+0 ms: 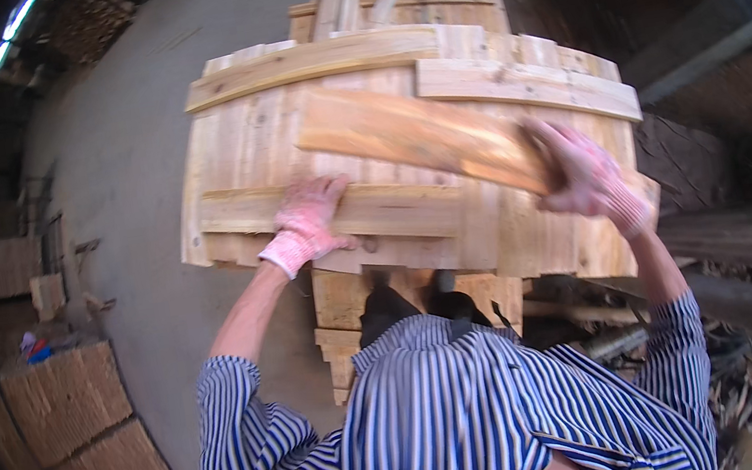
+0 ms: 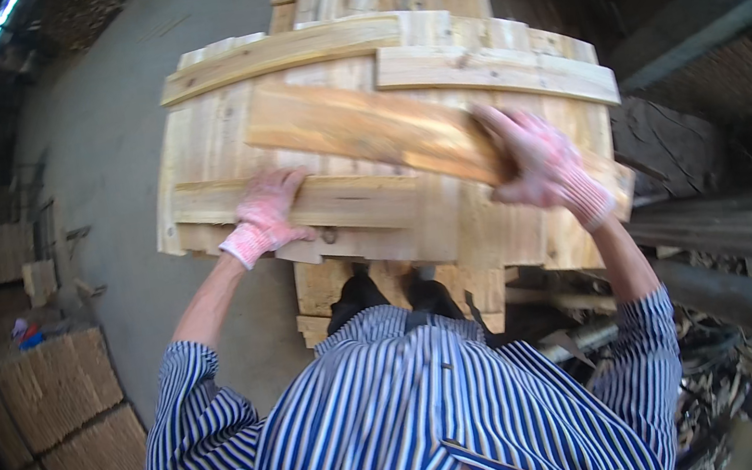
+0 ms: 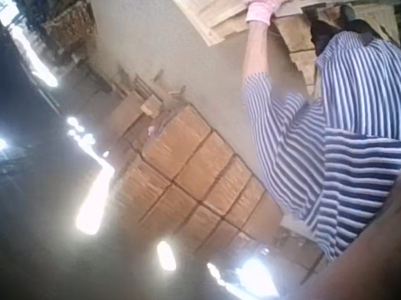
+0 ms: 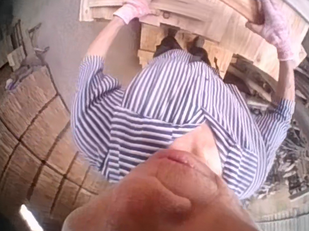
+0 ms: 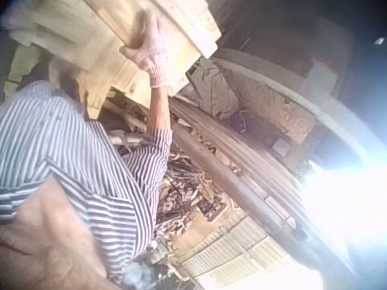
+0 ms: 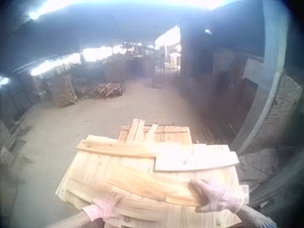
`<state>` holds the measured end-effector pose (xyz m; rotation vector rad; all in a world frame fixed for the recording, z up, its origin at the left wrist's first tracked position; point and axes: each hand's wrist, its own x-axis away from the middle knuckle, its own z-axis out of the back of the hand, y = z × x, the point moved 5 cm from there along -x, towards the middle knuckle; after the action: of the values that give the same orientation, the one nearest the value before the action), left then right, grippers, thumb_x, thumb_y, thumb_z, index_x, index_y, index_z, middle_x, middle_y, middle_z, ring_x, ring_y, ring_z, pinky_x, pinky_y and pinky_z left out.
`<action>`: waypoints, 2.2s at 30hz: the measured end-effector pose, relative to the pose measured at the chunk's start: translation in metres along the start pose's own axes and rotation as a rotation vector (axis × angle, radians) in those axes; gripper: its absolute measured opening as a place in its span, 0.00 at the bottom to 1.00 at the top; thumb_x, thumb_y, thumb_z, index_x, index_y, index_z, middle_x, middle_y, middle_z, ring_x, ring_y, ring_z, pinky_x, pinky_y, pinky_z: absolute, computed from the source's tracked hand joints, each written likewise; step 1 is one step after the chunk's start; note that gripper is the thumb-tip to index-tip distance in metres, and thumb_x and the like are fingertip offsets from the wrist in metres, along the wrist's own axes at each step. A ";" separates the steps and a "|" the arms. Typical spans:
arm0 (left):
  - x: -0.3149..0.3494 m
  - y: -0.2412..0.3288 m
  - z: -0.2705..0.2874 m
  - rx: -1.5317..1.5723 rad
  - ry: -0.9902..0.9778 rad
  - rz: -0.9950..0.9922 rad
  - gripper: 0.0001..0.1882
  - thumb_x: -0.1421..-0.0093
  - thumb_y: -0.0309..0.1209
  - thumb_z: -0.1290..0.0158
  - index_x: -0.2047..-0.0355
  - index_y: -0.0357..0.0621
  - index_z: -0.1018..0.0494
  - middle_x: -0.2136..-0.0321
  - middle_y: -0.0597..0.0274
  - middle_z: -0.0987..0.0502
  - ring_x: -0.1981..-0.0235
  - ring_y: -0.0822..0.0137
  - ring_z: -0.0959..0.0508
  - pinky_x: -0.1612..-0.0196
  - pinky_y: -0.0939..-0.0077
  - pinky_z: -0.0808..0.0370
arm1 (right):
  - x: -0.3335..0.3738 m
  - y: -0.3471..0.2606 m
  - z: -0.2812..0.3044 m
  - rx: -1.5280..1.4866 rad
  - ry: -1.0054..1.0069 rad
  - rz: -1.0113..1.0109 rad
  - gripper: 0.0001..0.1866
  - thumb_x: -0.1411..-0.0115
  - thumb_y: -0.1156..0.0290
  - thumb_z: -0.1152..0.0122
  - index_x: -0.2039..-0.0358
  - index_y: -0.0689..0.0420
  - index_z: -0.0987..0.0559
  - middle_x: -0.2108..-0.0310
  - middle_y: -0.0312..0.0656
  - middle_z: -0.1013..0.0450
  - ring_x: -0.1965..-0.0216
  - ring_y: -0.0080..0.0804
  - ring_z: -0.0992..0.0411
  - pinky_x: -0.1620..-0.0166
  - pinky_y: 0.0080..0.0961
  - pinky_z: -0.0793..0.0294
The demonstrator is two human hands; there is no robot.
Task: The person picks up wooden planks from a pile and stacks them onto a growing stack. The person wears pink gloves and handles the wood by hand, arranging the planks in a neat pile within a workshop environment.
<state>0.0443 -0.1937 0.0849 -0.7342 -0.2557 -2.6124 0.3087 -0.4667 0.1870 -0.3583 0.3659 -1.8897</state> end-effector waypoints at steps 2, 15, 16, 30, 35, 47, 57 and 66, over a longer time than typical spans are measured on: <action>-0.001 -0.017 0.005 -0.033 0.115 0.046 0.63 0.60 0.58 0.27 0.29 0.46 0.44 0.34 0.49 0.36 0.30 0.49 0.40 0.25 0.51 0.49 | 0.038 0.012 -0.009 0.027 -0.024 -0.004 0.54 0.62 0.62 0.24 0.31 0.49 0.35 0.40 0.50 0.32 0.40 0.50 0.31 0.33 0.47 0.34; -0.027 -0.079 0.007 -0.025 0.205 0.037 0.62 0.64 0.50 0.24 0.29 0.48 0.41 0.36 0.47 0.33 0.35 0.46 0.34 0.31 0.55 0.37 | 0.079 0.059 -0.101 0.245 -0.058 -0.057 0.48 0.60 0.62 0.22 0.34 0.41 0.30 0.40 0.42 0.30 0.38 0.45 0.32 0.31 0.48 0.40; -0.026 -0.079 0.006 0.000 0.260 -0.020 0.62 0.64 0.48 0.24 0.29 0.47 0.41 0.36 0.46 0.33 0.36 0.45 0.34 0.32 0.55 0.36 | 0.080 0.057 -0.101 0.184 -0.087 -0.077 0.48 0.60 0.62 0.22 0.35 0.41 0.30 0.40 0.42 0.30 0.38 0.45 0.32 0.31 0.50 0.40; -0.025 -0.086 -0.013 0.043 0.298 -0.116 0.61 0.66 0.42 0.22 0.31 0.41 0.39 0.37 0.38 0.33 0.37 0.40 0.32 0.34 0.53 0.33 | 0.106 0.074 -0.121 0.123 -0.003 -0.351 0.49 0.61 0.71 0.21 0.36 0.27 0.28 0.39 0.31 0.31 0.34 0.36 0.37 0.34 0.57 0.38; -0.034 -0.084 -0.017 0.062 0.236 -0.126 0.63 0.64 0.40 0.21 0.29 0.43 0.43 0.32 0.35 0.38 0.33 0.38 0.37 0.31 0.53 0.37 | 0.117 0.063 -0.123 0.219 0.100 -0.428 0.37 0.52 0.72 0.30 0.43 0.22 0.26 0.44 0.35 0.29 0.39 0.41 0.31 0.44 0.49 0.29; -0.005 -0.037 -0.009 -0.047 0.428 -0.414 0.55 0.49 0.37 0.27 0.27 0.40 0.46 0.31 0.40 0.40 0.29 0.45 0.42 0.28 0.53 0.44 | 0.365 -0.153 -0.437 -0.714 0.870 -2.023 0.35 0.47 0.60 0.32 0.38 0.50 0.30 0.40 0.55 0.34 0.36 0.57 0.35 0.37 0.46 0.32; 0.083 0.144 -0.106 0.088 0.028 -1.191 0.47 0.42 0.44 0.32 0.29 0.38 0.42 0.30 0.40 0.42 0.29 0.43 0.42 0.27 0.48 0.47 | 0.379 -0.464 -0.713 -1.776 0.427 -2.573 0.46 0.44 0.51 0.31 0.30 0.59 0.35 0.32 0.53 0.34 0.33 0.51 0.33 0.33 0.40 0.33; 0.081 0.208 -0.248 -0.184 -0.493 -1.184 0.43 0.45 0.27 0.33 0.31 0.39 0.38 0.32 0.41 0.39 0.31 0.45 0.38 0.29 0.54 0.41 | 0.383 -0.460 -0.728 -1.752 1.227 -2.373 0.43 0.40 0.56 0.31 0.29 0.59 0.36 0.33 0.55 0.33 0.32 0.48 0.35 0.32 0.36 0.36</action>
<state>-0.0417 -0.4775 -0.0681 -1.6919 -0.8002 -3.4858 -0.5106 -0.6183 -0.2534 0.2390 -1.1711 0.7996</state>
